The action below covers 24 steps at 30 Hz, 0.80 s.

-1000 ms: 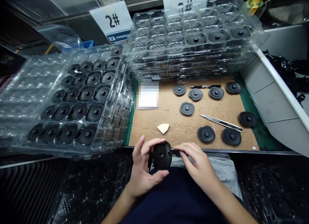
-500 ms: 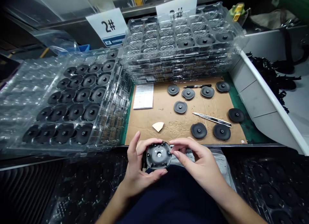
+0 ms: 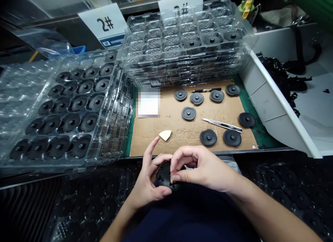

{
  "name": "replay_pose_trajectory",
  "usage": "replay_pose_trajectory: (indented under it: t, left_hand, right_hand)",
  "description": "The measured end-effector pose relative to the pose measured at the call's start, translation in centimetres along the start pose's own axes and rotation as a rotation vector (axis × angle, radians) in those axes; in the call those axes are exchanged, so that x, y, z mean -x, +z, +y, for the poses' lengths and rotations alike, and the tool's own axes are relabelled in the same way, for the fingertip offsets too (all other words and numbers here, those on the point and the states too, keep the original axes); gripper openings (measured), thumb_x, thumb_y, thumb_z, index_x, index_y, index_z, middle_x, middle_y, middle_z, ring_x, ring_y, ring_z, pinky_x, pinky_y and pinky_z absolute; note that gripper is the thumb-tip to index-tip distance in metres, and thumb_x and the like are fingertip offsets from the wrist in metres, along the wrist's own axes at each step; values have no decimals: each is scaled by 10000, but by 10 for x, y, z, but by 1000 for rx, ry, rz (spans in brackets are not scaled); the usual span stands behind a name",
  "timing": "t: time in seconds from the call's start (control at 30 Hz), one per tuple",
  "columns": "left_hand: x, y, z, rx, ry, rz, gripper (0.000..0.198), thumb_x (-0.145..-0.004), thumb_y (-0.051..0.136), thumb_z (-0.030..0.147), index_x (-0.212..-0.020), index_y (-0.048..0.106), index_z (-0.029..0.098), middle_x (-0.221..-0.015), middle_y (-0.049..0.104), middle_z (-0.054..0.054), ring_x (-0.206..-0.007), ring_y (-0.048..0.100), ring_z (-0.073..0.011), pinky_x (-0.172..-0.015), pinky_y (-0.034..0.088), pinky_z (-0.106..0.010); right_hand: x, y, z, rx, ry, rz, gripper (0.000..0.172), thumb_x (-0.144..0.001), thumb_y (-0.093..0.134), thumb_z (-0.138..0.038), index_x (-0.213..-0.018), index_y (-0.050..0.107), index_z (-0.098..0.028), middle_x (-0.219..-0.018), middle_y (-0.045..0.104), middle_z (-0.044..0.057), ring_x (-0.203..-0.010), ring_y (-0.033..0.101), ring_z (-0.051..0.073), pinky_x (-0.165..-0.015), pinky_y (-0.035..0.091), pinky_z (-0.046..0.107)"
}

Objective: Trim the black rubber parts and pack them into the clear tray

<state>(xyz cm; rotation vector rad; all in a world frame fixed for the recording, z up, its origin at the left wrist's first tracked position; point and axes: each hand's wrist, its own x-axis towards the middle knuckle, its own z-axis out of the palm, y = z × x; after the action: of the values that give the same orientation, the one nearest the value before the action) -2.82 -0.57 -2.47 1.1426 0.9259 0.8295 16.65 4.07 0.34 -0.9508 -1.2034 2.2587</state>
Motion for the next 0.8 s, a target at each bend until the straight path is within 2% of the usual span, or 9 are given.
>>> replay_pose_trajectory:
  t: [0.1,0.23,0.4,0.5,0.57,0.63,0.73,0.8]
  left_hand:
    - [-3,1,-4,-62,73,21,1091,-664,766,343,-1421,-19,299,-1180,577,-85,-1111,538,-237,-1022,347,-426]
    - [-7,2,-10,-163,141,35,1081,-663,770,304,-1423,1,298,-1195,567,-94,-1124,516,-240,-1023,338,-444]
    - [-15,10,-10,-175,79,47,990,-709,726,334,-1422,41,279,-1210,555,-103,-1135,515,-242,-1028,331,-436]
    - [-23,22,-11,-148,-13,34,901,-733,691,382,-1413,104,307,-1214,570,-85,-1162,508,-242,-1036,324,-415]
    - [-29,32,-16,-146,-81,-44,814,-739,669,427,-1398,208,298,-1228,579,-87,-1183,501,-252,-1029,334,-394]
    - [-35,45,-22,-157,-169,-204,732,-754,612,513,-1379,315,274,-1202,612,-94,-1133,545,-264,-967,396,-369]
    - [-42,64,-31,-214,-257,-486,702,-748,513,641,-1345,429,282,-1123,669,-90,-875,645,-243,-775,484,-334]
    - [-46,75,-34,-267,-250,-571,628,-752,523,626,-1298,492,319,-1129,676,-73,-795,648,-218,-745,488,-322]
  right_hand:
    - [6,1,5,-42,-2,90,171,-727,731,-266,-811,626,-160,-782,704,29,-748,680,140,-710,534,247]
    - [22,-1,20,48,-86,313,187,-724,741,-299,-842,663,-176,-793,690,22,-753,661,139,-704,513,240]
    - [55,-6,38,335,-257,472,142,-835,620,-306,-904,687,-202,-764,630,17,-656,566,113,-597,452,223]
    - [69,-4,43,591,-329,513,274,-864,572,-268,-1131,633,-251,-914,622,37,-802,571,132,-686,459,231]
    - [74,-4,48,730,-385,536,309,-862,578,-309,-1161,623,-246,-925,629,45,-859,572,148,-790,453,272]
    - [80,-11,59,788,-362,626,211,-850,596,-356,-1001,698,-251,-822,650,16,-810,584,141,-834,441,290]
    - [111,-39,88,728,-175,878,201,-869,574,-357,-800,718,-235,-723,658,-15,-733,609,118,-763,480,250]
    - [155,-67,115,674,-4,1095,252,-905,518,-348,-822,696,-191,-789,675,10,-763,629,131,-733,508,262]
